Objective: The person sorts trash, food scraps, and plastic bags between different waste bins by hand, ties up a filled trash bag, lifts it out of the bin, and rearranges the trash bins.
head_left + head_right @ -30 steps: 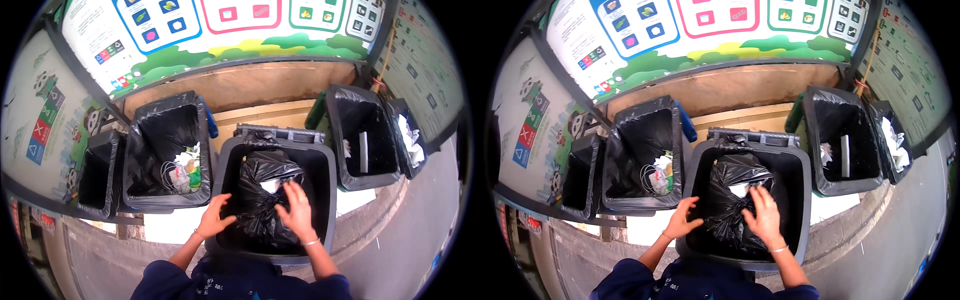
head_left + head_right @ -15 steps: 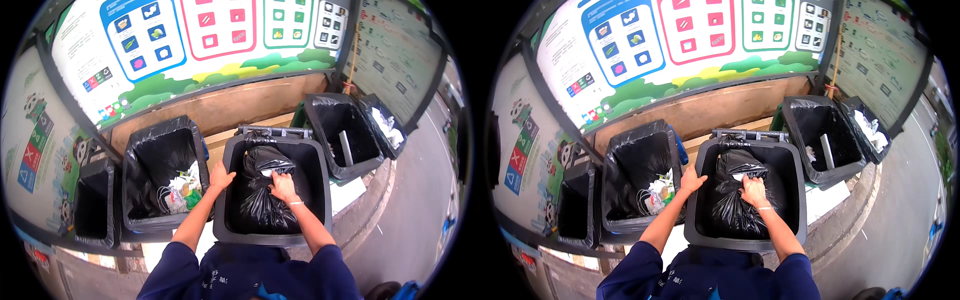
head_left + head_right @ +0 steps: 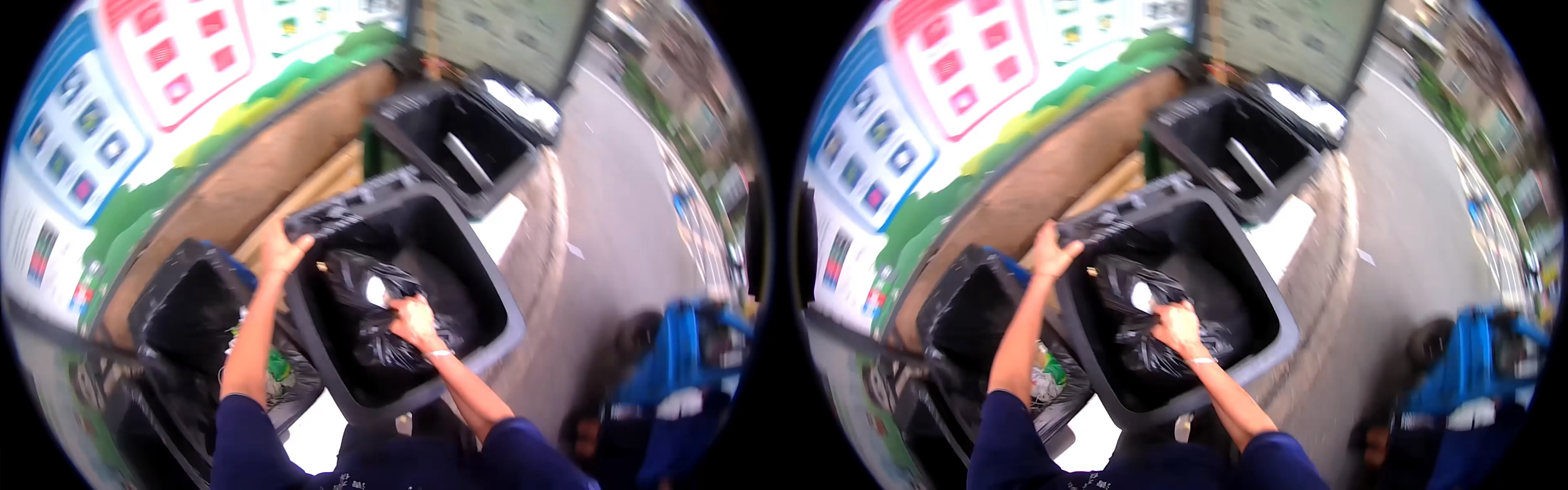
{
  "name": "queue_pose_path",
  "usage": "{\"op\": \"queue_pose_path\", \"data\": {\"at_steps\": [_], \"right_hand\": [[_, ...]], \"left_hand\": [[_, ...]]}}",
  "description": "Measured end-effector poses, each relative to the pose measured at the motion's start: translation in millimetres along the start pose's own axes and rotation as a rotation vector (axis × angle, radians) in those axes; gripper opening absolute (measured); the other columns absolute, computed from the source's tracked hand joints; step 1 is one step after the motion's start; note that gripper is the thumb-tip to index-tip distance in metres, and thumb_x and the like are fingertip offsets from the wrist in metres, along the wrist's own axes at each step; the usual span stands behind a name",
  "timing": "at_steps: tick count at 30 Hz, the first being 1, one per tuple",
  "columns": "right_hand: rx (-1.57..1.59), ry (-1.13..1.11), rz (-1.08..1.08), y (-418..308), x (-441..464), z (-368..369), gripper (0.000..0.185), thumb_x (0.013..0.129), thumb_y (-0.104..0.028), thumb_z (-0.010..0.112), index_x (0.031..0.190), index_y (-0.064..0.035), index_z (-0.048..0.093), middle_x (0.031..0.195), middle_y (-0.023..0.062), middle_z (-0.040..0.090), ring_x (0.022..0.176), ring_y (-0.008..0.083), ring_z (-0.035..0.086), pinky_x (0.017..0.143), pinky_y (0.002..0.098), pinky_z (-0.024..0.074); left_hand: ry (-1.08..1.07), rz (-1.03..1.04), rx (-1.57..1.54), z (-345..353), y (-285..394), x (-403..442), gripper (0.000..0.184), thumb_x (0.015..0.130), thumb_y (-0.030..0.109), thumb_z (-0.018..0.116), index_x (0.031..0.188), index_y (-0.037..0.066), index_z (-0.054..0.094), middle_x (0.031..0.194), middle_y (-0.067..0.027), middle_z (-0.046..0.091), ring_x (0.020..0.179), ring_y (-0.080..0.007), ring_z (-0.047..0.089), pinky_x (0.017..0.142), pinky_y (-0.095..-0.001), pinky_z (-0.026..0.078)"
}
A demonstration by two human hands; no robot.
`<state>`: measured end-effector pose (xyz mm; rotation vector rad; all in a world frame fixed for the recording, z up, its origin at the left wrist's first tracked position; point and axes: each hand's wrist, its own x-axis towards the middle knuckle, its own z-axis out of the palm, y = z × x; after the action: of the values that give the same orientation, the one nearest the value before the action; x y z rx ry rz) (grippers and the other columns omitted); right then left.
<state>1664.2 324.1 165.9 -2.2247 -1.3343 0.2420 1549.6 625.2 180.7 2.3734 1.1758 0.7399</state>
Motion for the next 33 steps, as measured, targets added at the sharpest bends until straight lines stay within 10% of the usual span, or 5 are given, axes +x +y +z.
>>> {"op": "queue_pose_path", "data": {"at_steps": [7,8,14,18,33], "right_hand": [[0.103,0.104,-0.028,5,-82,-32,0.015,0.054,-0.008,0.063,0.069,-0.0089,0.063,0.057,0.0089,0.057,0.063,0.0236,0.058,0.071,0.0331,0.0418],[0.092,0.115,-0.054,7,-93,-41,0.026,0.072,-0.034,0.074,0.070,-0.0090,0.066,0.054,0.0085,0.055,0.058,0.0249,0.055,0.067,0.0327,0.0397],[0.075,0.136,-0.044,23,-176,-71,0.014,0.062,-0.020,0.070,0.065,-0.0081,0.063,0.058,0.0085,0.057,0.063,0.0266,0.058,0.071,0.0343,0.0440],[0.134,0.016,-0.006,46,-197,-91,0.015,0.051,-0.013,0.066,0.063,-0.0066,0.060,0.056,0.0107,0.056,0.064,0.0283,0.059,0.074,0.0365,0.0422],[0.045,-0.038,0.258,35,-325,-95,0.040,0.065,-0.044,0.075,0.068,-0.0057,0.067,0.067,0.0123,0.064,0.070,0.0313,0.065,0.062,0.0388,0.0494]], "left_hand": [[-0.650,0.154,0.160,15,72,42,0.082,0.058,0.050,0.078,0.120,0.002,0.055,0.113,-0.0195,0.061,0.107,-0.0304,0.058,0.093,-0.0385,0.043],[-0.853,0.102,0.113,9,86,41,0.076,0.058,0.048,0.079,0.115,0.002,0.059,0.107,-0.0194,0.063,0.102,-0.0296,0.060,0.090,-0.0379,0.045],[-0.913,0.168,-0.125,-28,159,-42,0.059,0.063,0.021,0.081,0.112,-0.002,0.058,0.083,-0.0125,0.066,0.066,-0.0165,0.060,0.066,-0.0353,0.049],[-0.903,0.072,-0.651,-42,194,-106,0.074,0.064,0.012,0.074,0.129,-0.003,0.044,0.110,-0.0126,0.061,0.100,-0.0228,0.059,0.092,-0.0324,0.044],[-0.537,0.373,0.074,-64,293,-242,0.048,0.061,0.041,0.080,0.088,0.003,0.065,0.081,-0.0178,0.067,0.077,-0.0338,0.066,0.068,-0.0427,0.049]]}}
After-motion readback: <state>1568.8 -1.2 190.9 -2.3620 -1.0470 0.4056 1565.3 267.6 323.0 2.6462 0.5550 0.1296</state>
